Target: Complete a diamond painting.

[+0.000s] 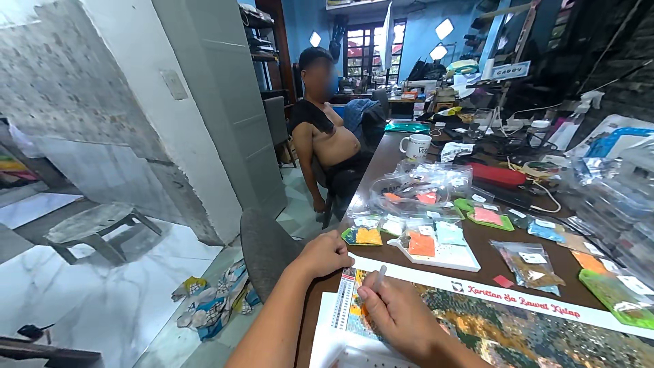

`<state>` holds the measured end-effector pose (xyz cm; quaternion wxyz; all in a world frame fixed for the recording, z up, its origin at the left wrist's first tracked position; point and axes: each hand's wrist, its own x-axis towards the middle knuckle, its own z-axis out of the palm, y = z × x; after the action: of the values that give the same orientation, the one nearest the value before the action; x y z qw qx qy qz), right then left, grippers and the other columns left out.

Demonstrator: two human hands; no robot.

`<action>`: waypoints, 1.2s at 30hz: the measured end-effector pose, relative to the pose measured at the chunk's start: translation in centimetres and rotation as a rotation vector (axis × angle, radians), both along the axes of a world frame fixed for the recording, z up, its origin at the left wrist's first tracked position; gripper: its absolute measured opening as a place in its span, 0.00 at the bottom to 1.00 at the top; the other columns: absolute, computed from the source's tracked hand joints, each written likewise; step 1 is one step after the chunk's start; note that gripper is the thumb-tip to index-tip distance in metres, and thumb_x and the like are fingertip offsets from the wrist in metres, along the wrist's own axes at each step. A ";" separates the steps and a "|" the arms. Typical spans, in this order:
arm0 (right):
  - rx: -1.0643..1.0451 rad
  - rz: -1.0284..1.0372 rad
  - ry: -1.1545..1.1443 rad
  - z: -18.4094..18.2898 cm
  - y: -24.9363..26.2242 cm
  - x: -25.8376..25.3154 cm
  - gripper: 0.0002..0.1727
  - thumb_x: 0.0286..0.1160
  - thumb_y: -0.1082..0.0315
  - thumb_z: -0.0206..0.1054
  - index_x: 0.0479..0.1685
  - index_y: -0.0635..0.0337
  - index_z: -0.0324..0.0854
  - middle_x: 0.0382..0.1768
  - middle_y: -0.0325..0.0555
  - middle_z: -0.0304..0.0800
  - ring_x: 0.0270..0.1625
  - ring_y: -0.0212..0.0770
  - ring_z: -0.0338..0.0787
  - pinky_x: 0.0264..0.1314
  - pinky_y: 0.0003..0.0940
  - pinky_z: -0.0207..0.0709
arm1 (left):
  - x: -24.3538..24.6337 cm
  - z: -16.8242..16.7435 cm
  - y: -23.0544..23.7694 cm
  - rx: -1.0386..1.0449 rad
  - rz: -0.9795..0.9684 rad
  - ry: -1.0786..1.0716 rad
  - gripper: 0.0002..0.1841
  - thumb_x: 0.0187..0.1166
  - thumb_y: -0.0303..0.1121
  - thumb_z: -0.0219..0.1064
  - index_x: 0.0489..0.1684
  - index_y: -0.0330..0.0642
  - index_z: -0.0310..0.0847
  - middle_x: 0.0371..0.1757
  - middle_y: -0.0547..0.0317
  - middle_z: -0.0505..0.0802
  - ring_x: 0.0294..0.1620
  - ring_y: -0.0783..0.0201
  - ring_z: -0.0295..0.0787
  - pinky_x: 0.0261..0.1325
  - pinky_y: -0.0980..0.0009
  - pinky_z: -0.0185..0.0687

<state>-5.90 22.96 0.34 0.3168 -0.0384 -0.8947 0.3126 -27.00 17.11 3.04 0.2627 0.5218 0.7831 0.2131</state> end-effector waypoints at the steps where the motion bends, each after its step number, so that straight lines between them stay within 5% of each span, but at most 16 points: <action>1: 0.012 0.001 0.007 0.0 -0.1 0.0 0.22 0.91 0.55 0.50 0.33 0.60 0.80 0.20 0.43 0.77 0.24 0.36 0.80 0.28 0.31 0.75 | 0.0 0.0 0.0 -0.001 0.001 0.003 0.16 0.79 0.42 0.71 0.24 0.41 0.80 0.47 0.55 0.82 0.50 0.58 0.78 0.55 0.55 0.72; 6: -0.122 -0.009 -0.055 1.1 0.1 0.5 0.25 0.92 0.51 0.48 0.36 0.60 0.82 0.22 0.42 0.79 0.26 0.35 0.81 0.31 0.33 0.76 | 0.1 0.2 0.1 -0.017 -0.004 0.021 0.16 0.80 0.42 0.71 0.25 0.41 0.81 0.48 0.54 0.82 0.51 0.58 0.78 0.56 0.54 0.72; 10: -0.331 -0.025 0.012 4.1 0.2 1.1 0.20 0.90 0.54 0.52 0.33 0.54 0.81 0.21 0.28 0.76 0.24 0.18 0.76 0.29 0.16 0.71 | 0.3 0.2 0.0 0.015 0.005 0.026 0.15 0.79 0.40 0.71 0.26 0.39 0.82 0.49 0.51 0.83 0.54 0.53 0.80 0.58 0.49 0.74; 13: -0.375 0.006 0.013 5.3 -0.1 2.5 0.18 0.89 0.56 0.52 0.32 0.52 0.80 0.22 0.26 0.77 0.25 0.15 0.77 0.30 0.12 0.71 | 0.2 0.0 0.1 -0.001 0.009 0.021 0.15 0.79 0.41 0.72 0.25 0.42 0.81 0.48 0.53 0.83 0.52 0.55 0.80 0.56 0.50 0.74; 20: 0.003 0.155 0.224 2.2 -1.7 6.0 0.25 0.95 0.56 0.48 0.29 0.61 0.77 0.21 0.45 0.80 0.27 0.34 0.82 0.32 0.25 0.76 | 0.2 0.2 0.2 -0.017 0.004 0.045 0.15 0.80 0.41 0.71 0.24 0.42 0.81 0.49 0.54 0.83 0.53 0.56 0.79 0.57 0.51 0.74; 36: 0.091 0.030 0.315 -0.6 -1.7 6.0 0.24 0.92 0.59 0.49 0.23 0.59 0.76 0.17 0.43 0.78 0.24 0.34 0.80 0.29 0.25 0.73 | 0.1 0.0 0.1 -0.006 0.010 0.037 0.15 0.81 0.41 0.71 0.25 0.43 0.81 0.49 0.54 0.83 0.53 0.56 0.79 0.57 0.52 0.74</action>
<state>0.08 21.23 -0.30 0.4499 0.0390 -0.8476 0.2787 -26.92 17.20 3.08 0.2486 0.5210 0.7911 0.2024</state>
